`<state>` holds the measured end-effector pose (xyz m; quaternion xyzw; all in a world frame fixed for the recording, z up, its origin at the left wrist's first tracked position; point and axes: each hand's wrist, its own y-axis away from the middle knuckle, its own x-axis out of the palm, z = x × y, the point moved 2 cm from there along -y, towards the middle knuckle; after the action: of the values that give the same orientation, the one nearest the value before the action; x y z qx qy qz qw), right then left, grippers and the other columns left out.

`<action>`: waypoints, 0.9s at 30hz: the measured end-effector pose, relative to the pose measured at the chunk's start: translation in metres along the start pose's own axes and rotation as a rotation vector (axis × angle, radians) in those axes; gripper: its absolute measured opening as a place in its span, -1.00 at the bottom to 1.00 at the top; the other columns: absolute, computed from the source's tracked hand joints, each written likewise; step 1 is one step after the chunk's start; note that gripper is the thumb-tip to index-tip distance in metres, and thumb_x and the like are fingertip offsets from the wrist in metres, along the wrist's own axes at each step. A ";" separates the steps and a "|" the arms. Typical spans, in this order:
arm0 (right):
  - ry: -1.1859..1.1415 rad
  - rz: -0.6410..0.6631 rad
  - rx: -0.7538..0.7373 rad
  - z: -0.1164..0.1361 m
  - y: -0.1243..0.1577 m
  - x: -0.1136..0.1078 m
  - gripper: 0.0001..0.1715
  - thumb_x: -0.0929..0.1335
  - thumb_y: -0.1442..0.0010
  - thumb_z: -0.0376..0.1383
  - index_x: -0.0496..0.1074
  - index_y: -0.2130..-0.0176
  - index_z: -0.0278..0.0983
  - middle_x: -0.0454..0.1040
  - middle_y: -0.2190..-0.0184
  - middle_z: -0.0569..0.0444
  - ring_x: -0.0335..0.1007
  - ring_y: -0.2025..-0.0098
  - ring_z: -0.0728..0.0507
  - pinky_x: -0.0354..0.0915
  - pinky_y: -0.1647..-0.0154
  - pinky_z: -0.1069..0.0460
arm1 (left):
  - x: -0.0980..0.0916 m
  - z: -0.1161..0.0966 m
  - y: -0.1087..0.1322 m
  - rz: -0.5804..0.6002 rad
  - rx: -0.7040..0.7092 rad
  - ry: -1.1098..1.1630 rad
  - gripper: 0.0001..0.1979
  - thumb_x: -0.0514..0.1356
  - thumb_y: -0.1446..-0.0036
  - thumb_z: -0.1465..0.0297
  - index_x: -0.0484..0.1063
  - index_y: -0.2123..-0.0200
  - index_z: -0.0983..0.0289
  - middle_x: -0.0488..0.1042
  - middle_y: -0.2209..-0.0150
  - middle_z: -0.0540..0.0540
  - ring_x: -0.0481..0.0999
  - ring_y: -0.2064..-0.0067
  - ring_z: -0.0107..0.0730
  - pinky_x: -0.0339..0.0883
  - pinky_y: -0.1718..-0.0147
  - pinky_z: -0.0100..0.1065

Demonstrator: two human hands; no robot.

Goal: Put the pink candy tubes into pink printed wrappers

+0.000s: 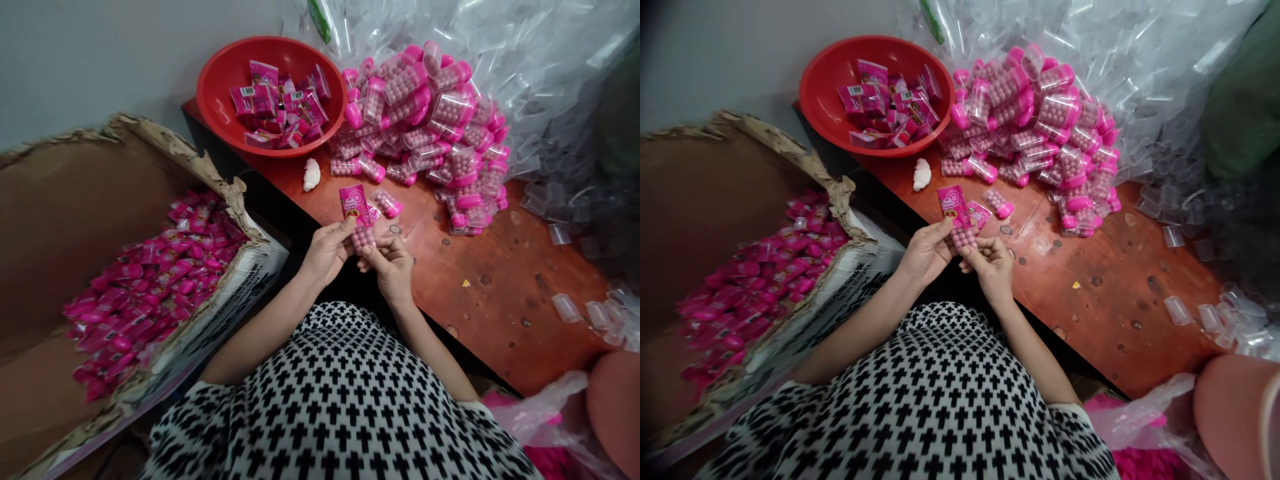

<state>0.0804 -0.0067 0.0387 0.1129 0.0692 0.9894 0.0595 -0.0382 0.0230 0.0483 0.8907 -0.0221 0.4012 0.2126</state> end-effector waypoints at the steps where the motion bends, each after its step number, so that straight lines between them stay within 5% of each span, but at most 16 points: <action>1: 0.019 -0.017 -0.013 0.001 0.002 0.001 -0.68 0.51 0.03 -0.23 0.32 0.37 -0.24 0.51 0.61 0.25 0.42 0.65 0.03 0.37 0.64 0.15 | 0.001 0.001 0.000 -0.009 0.012 0.005 -0.66 0.46 0.20 0.26 0.47 0.51 0.41 0.45 0.52 0.05 0.41 0.48 -0.53 0.36 0.45 -0.45; 9: -0.013 0.004 -0.007 -0.004 -0.007 0.003 -0.62 0.52 0.03 -0.17 0.29 0.37 -0.23 0.50 0.60 0.26 0.41 0.65 0.04 0.38 0.62 0.15 | 0.003 0.013 0.006 -0.062 0.009 -0.063 -0.65 0.46 0.23 0.27 0.46 0.52 0.41 0.41 0.59 0.02 0.32 0.63 -0.56 0.20 0.66 -0.45; 17: -0.054 0.186 0.065 -0.003 -0.028 0.007 -0.50 0.57 0.17 -0.16 0.24 0.41 -0.21 0.44 0.69 0.33 0.33 0.72 0.06 0.25 0.75 0.21 | -0.006 0.005 0.016 -0.013 -0.060 -0.042 -0.68 0.45 0.18 0.30 0.47 0.48 0.43 0.52 0.47 0.12 0.51 0.44 -0.38 0.42 0.36 -0.32; 20: -0.048 0.238 0.028 0.007 -0.030 0.008 -0.52 0.55 0.14 -0.12 0.28 0.36 -0.21 0.51 0.60 0.27 0.39 0.67 0.04 0.30 0.70 0.18 | -0.014 -0.024 0.031 -0.136 0.191 0.049 -0.66 0.33 -0.01 0.16 0.50 0.32 0.35 0.59 0.29 0.15 0.58 0.23 -0.30 0.45 0.17 -0.24; 24: 0.015 0.069 -0.058 0.020 -0.033 -0.011 -0.65 0.46 -0.05 -0.08 0.29 0.36 -0.21 0.50 0.58 0.24 0.37 0.67 0.07 0.24 0.70 0.19 | -0.027 -0.054 0.039 -0.333 0.596 0.125 -0.39 0.07 -0.14 -0.09 0.42 0.05 0.33 0.61 0.22 0.11 0.60 0.21 -0.35 0.44 0.10 -0.25; 27: 0.092 -0.030 -0.062 0.022 -0.034 -0.025 -0.66 0.44 -0.08 -0.08 0.29 0.39 -0.22 0.49 0.58 0.23 0.34 0.67 0.08 0.20 0.71 0.20 | -0.032 -0.043 0.014 -0.318 0.599 -0.288 -0.40 0.22 -0.07 0.02 0.36 -0.09 0.25 0.60 0.14 0.14 0.59 0.13 -0.27 0.37 -0.02 -0.12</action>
<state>0.1128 0.0266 0.0493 0.0645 0.0431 0.9942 0.0746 -0.0930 0.0228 0.0552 0.9530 0.2056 0.2224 -0.0030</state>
